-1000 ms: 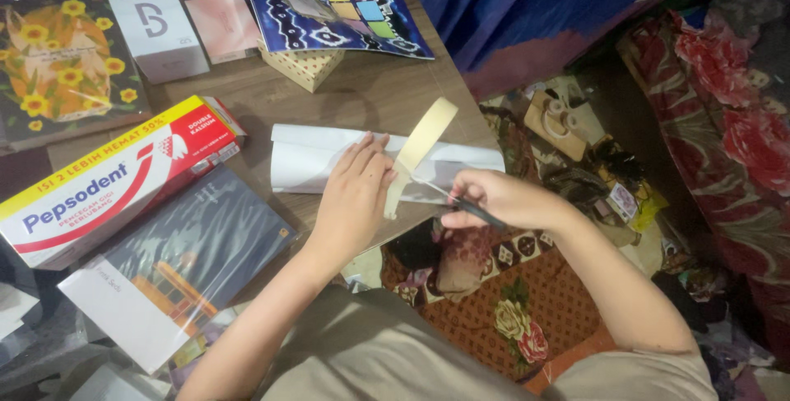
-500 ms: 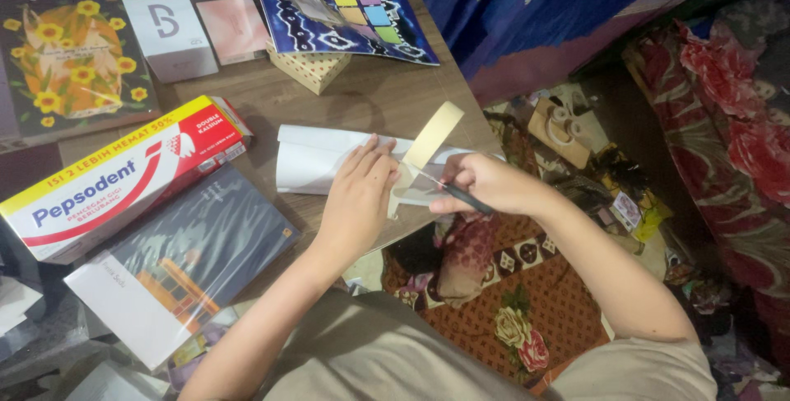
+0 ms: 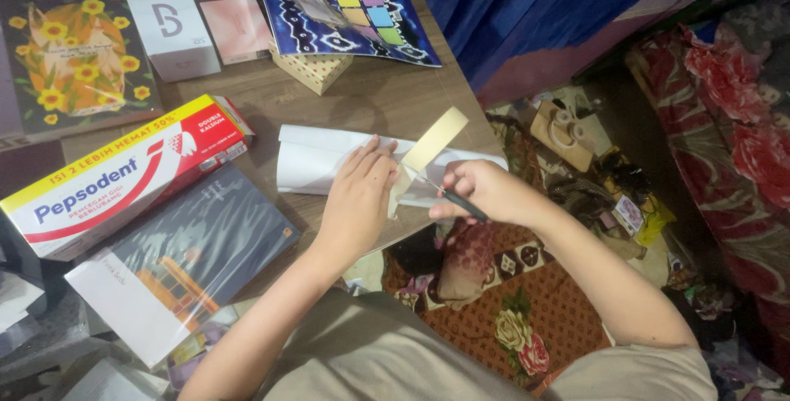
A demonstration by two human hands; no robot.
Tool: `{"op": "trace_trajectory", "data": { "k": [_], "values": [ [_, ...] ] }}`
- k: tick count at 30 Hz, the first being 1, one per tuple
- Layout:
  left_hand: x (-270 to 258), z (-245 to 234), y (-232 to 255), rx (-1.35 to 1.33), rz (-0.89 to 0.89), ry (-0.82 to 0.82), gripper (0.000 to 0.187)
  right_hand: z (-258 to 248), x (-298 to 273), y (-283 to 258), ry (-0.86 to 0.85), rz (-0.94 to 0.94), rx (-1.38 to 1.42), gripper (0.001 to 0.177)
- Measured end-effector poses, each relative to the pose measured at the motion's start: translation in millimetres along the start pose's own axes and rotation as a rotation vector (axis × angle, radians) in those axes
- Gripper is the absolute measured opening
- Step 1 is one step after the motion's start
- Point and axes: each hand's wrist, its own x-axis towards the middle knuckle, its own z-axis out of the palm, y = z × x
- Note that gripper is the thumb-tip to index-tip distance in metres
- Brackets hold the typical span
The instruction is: The person wraps a book with a patterned paper cover, folds the edges, and secures the package with clear tape. They use scissors to cut the tape and smooth the folds to complete the wrapping.
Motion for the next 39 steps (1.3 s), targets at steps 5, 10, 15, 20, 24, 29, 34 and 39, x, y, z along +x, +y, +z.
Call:
{"op": "trace_trajectory", "data": {
  "k": [5,10,15,20,24,29,34,39],
  "values": [
    [0.3,2.0,-0.4,0.019,-0.002,0.010,0.007,0.0,-0.9,-7.3,0.020,0.060,-0.077,0.046],
    [0.1,3.5,-1.3,0.071,0.027,0.022,0.008,0.6,-2.7,-20.5,0.077,-0.007,-0.146,0.055],
    [0.0,8.2,-2.5,0.099,0.037,0.052,0.012,-23.0,7.9,-41.9,0.086,0.005,-0.675,0.063],
    [-2.7,14.5,-0.6,0.096,-0.074,0.050,0.010,-59.5,36.7,-51.3,-0.034,-0.142,-0.693,0.082],
    [-3.9,18.1,1.1,0.113,-0.022,0.114,0.009,-88.7,64.6,-41.2,-0.166,-0.110,-0.651,0.088],
    [-5.6,21.0,-0.6,0.104,-0.014,0.127,0.013,-96.0,124.3,-20.1,-0.239,-0.231,-0.372,0.068],
    [-4.6,20.2,0.1,0.099,-0.033,0.140,0.012,-86.8,179.5,-19.2,-0.261,-0.153,-0.273,0.076],
    [-3.3,17.9,1.5,0.097,-0.027,0.131,0.008,-84.8,206.7,-8.7,-0.308,-0.203,-0.423,0.097]
  ]
}}
